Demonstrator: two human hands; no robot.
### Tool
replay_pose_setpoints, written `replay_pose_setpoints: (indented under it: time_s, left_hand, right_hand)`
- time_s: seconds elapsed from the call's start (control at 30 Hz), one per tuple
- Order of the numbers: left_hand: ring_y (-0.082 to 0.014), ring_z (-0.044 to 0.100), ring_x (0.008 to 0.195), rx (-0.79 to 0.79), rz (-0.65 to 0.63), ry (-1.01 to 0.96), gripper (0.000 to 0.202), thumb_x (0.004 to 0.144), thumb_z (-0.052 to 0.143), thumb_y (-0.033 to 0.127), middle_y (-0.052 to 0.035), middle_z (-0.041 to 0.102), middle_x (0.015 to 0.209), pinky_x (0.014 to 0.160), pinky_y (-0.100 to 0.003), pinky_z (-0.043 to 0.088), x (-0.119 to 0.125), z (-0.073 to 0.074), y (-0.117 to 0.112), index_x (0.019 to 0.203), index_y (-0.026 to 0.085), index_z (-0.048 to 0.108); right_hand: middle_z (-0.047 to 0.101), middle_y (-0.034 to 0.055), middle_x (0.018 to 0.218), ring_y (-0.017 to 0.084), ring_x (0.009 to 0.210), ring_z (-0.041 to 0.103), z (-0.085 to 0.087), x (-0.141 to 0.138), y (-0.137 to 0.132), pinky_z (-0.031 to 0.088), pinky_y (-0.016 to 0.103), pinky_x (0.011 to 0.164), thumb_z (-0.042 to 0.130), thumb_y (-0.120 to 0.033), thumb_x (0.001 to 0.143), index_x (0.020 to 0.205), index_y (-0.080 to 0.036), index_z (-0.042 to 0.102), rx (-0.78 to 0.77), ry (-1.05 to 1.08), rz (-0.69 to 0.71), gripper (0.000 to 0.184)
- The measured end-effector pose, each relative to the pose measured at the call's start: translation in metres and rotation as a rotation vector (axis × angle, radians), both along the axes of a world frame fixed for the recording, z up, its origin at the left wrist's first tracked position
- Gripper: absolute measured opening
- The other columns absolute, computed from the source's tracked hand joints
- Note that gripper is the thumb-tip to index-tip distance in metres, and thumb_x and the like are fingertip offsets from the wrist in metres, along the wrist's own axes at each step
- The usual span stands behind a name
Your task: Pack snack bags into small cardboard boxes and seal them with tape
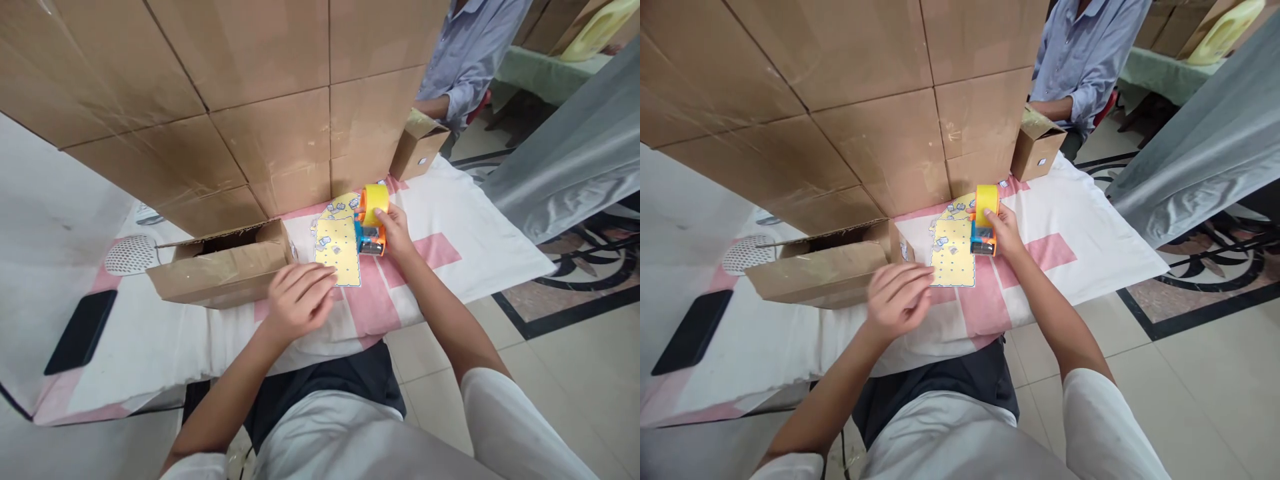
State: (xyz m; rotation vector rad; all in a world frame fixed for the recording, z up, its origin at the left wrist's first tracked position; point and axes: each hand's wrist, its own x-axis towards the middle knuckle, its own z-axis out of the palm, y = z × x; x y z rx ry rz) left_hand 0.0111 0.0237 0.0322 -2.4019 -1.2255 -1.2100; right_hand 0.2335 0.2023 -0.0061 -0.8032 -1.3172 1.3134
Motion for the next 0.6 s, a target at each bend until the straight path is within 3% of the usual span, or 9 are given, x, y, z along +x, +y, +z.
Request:
replay_pose_setpoints:
  time_s: [0.13,0.27,0.33,0.47,0.6]
  left_hand:
    - [-0.0280,0.058,0.131,-0.462,0.054,-0.432,0.045,0.091,0.070,0.030,-0.0171,0.062,0.140,0.107,-0.044,0.048,0.048,-0.026,0.045,0.132,0.017,0.059]
    - [-0.0290,0.061,0.123,-0.816,0.078,-0.777,0.018,0.088,0.071,0.034,-0.0147,0.068,0.122,0.107,-0.042,0.047,0.060,-0.047,0.084,0.090,0.017,0.071]
    - [-0.0273,0.064,0.117,-0.865,0.070,-0.804,0.020,0.089,0.069,0.034,-0.0131,0.068,0.113,0.105,-0.040,0.047,0.059,-0.054,0.093,0.078,0.017,0.071]
    - [-0.0242,0.060,0.118,-0.880,-0.018,-0.854,0.014,0.083,0.074,0.033,-0.0097,0.066,0.112,0.103,-0.035,0.047,0.059,-0.057,0.095,0.079,0.020,0.077]
    - [-0.0195,0.062,0.095,-0.993,-0.087,-0.972,0.019,0.081,0.075,0.038,-0.0058,0.067,0.093,0.087,-0.031,0.048,0.062,-0.050,0.091,0.078,0.019,0.076]
  right_hand:
    - [0.079,0.0060,0.103,0.025,0.097,0.076,0.002,-0.010,-0.022,0.063,0.042,0.089,0.071,-0.058,0.087,0.103,-0.023,0.069,0.028,-0.015,0.139,0.039]
    - [0.079,0.0059,0.096,0.024,0.090,0.076,-0.005,-0.016,-0.028,0.062,0.040,0.088,0.073,-0.058,0.086,0.099,-0.021,0.070,0.112,-0.026,0.176,0.040]
    - [0.079,0.0057,0.095,0.023,0.087,0.075,-0.010,-0.017,-0.027,0.061,0.040,0.087,0.071,-0.057,0.088,0.100,-0.021,0.069,0.136,-0.020,0.160,0.038]
    - [0.078,0.0053,0.093,0.021,0.082,0.073,-0.017,-0.015,-0.024,0.060,0.035,0.077,0.069,-0.058,0.090,0.101,-0.020,0.069,0.204,-0.082,0.127,0.039]
    - [0.076,0.0062,0.091,0.021,0.078,0.071,-0.020,-0.011,-0.022,0.057,0.035,0.073,0.064,-0.052,0.095,0.100,-0.020,0.068,0.330,-0.161,0.096,0.033]
